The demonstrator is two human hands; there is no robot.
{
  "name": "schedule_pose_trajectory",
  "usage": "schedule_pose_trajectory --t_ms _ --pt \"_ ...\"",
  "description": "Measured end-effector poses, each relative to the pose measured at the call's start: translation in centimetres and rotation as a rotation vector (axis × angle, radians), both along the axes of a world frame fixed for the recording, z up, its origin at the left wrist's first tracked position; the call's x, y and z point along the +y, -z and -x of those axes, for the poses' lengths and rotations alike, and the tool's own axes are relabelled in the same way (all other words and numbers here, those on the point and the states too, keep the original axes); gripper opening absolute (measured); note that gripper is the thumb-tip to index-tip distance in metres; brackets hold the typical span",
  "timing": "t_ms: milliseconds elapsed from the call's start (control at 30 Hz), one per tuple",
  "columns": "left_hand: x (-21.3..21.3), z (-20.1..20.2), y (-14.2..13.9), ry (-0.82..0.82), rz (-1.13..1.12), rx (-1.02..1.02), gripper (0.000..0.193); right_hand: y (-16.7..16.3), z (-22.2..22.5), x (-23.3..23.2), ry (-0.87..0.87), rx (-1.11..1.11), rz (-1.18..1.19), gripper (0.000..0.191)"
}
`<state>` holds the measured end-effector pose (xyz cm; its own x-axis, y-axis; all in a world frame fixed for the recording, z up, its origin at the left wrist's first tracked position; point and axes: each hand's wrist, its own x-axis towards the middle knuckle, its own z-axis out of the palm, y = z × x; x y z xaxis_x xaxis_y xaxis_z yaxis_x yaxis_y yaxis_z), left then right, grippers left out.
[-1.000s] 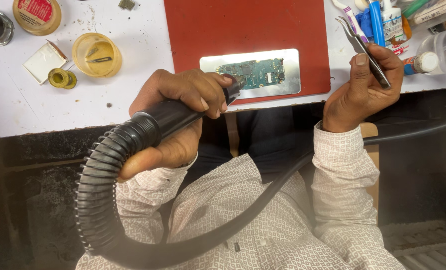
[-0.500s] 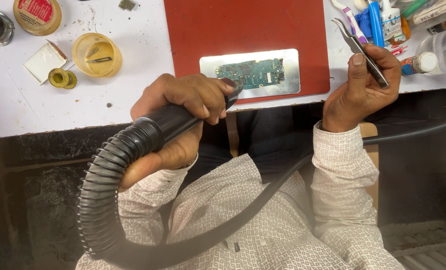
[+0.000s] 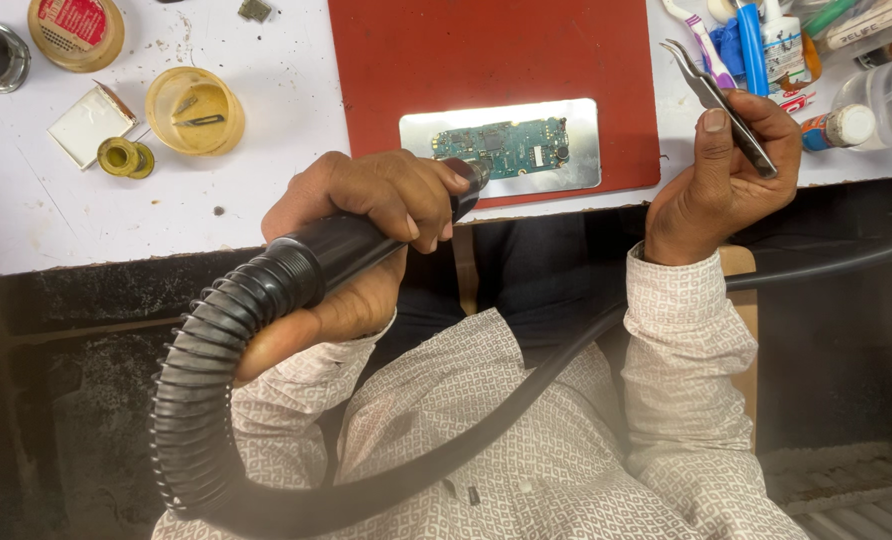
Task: The person applies flux to a circuit board using a small brush, then uses tweezers to adjust components. They then use a hot air gun to heat the board while holding it with tweezers, and finally remove a small component with the tweezers.
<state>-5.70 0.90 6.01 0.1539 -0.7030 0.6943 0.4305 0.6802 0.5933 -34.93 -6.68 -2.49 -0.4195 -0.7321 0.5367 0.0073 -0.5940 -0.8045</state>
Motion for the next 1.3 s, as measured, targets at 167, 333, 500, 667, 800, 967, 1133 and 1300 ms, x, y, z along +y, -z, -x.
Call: schedule_pose_trajectory --t_ms 167,333,500,667,800,967,1133,1300 --pt "-0.25 -0.11 0.09 -0.012 0.001 -0.027 0.099 -0.03 -0.08 0.14 -0.008 -0.012 -0.002 0.026" --pt "-0.09 -0.24 0.18 -0.01 -0.016 -0.011 0.1 -0.05 -0.11 0.21 -0.007 -0.011 -0.005 0.025" --pt "-0.41 -0.12 0.31 0.002 0.008 0.029 0.103 0.0 -0.04 0.18 -0.005 -0.011 -0.006 0.025" --pt "-0.31 -0.14 0.38 0.01 0.01 0.019 0.102 0.09 0.01 0.18 -0.004 -0.013 -0.005 0.024" --pt "-0.29 -0.16 0.42 0.0 0.007 0.009 0.102 0.1 0.02 0.11 -0.007 -0.015 -0.002 0.024" --pt "-0.28 -0.16 0.37 0.004 0.005 0.008 0.102 0.08 -0.03 0.15 -0.005 -0.009 -0.001 0.023" --pt "-0.23 -0.17 0.29 0.009 -0.006 0.008 0.102 0.06 -0.12 0.22 -0.007 -0.016 0.0 0.024" --pt "-0.22 -0.17 0.29 0.011 -0.006 0.007 0.103 0.0 -0.09 0.18 -0.006 -0.01 0.002 0.024"
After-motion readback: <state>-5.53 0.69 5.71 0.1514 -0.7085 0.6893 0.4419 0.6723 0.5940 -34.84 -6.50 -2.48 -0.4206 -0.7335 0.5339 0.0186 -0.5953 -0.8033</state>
